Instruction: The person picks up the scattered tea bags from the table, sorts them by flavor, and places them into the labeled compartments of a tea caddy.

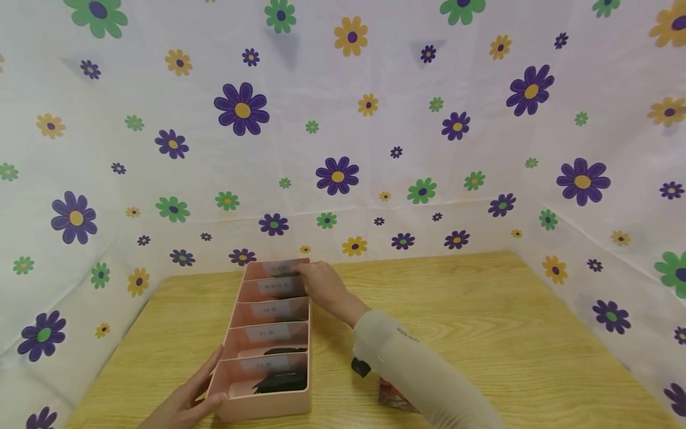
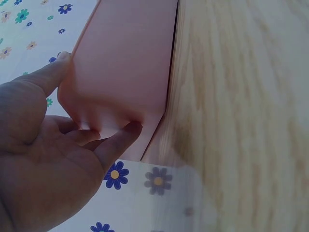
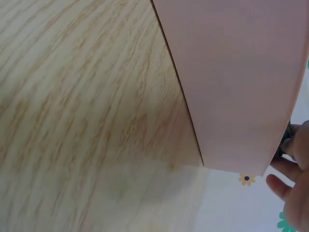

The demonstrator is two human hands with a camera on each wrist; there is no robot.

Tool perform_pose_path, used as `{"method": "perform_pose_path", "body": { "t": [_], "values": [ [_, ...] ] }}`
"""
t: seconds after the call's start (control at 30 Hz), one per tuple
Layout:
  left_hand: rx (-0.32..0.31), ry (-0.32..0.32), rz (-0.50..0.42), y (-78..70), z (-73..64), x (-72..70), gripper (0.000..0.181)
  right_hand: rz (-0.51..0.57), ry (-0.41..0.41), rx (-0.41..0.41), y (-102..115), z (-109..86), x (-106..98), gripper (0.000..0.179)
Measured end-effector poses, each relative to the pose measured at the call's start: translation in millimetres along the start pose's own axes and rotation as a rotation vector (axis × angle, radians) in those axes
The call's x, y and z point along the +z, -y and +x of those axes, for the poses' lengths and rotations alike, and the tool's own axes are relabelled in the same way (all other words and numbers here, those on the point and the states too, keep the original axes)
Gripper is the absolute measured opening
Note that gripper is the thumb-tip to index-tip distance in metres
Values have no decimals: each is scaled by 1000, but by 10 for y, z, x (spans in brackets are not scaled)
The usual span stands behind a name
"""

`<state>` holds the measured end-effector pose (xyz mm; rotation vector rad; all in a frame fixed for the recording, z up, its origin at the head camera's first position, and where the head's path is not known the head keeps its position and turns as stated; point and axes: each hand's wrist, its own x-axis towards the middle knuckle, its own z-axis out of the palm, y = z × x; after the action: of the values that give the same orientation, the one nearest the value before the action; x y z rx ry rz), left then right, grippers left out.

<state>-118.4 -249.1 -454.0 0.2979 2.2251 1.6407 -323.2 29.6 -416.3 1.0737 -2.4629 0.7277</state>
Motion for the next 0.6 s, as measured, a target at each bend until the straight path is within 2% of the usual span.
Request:
{"method": "perform_pose_path", "body": {
  "t": [0.13,0.3,0.43,0.6],
  "values": [
    [-4,-1,12,47,9,8,87,-52,100,2,-32,-23,23,29],
    [-32,-23,-25,-20,-15,49,88,-138,220,-17,-49,-12,28,39],
    [-8,-25,-27,-67,-28,50,86,-161,271,-19,-27,12,-13,40],
    [-6,-23,-28,-80,-23,47,86,-137,309,10,0,23,-60,40]
  ]
}}
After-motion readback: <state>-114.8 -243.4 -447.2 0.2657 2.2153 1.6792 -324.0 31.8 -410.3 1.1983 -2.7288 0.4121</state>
